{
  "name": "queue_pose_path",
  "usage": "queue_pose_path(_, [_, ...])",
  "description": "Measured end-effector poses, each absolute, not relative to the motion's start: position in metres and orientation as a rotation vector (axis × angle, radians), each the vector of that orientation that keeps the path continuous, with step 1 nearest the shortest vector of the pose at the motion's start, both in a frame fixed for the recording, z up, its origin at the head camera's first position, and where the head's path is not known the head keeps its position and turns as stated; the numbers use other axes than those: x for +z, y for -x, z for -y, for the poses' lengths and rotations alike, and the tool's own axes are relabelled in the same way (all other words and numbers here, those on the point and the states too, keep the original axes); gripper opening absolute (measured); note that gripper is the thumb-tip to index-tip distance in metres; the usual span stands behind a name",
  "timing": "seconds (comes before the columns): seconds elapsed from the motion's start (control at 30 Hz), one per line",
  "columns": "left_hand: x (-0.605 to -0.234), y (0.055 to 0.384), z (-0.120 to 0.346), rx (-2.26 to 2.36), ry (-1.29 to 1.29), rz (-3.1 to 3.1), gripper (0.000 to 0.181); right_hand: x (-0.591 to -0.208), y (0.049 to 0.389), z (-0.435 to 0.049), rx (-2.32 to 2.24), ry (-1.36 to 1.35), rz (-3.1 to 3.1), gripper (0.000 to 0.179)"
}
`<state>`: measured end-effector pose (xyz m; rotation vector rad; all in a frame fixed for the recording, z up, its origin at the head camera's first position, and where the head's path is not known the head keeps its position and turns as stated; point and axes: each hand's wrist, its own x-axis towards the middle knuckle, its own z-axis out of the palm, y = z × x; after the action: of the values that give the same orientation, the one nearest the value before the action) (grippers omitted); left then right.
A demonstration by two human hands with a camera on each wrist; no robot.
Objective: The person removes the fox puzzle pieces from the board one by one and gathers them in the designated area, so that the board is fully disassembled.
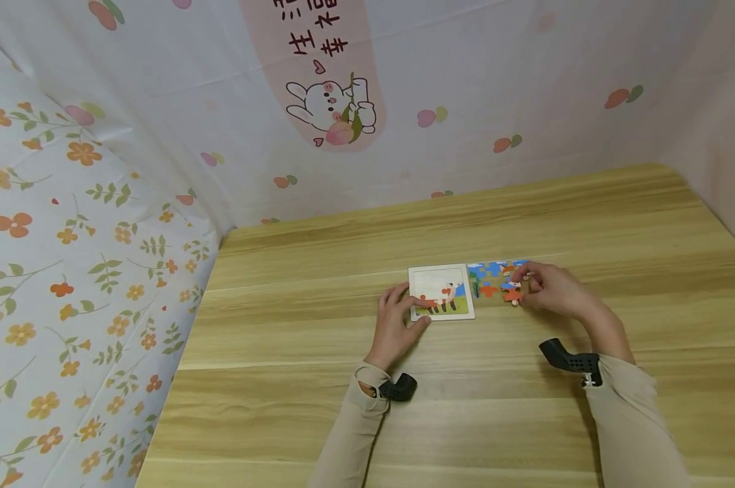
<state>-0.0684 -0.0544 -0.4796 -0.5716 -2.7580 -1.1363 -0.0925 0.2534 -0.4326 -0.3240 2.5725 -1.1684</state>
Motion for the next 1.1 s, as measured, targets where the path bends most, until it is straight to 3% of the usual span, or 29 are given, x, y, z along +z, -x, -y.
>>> queue_pose_path(1.1, [-0.480,0.070,0.055,-1.157,0.574,2.766,0.017,-0.443,0.095,-0.245,-1.131,0.336,-2.627,0.031])
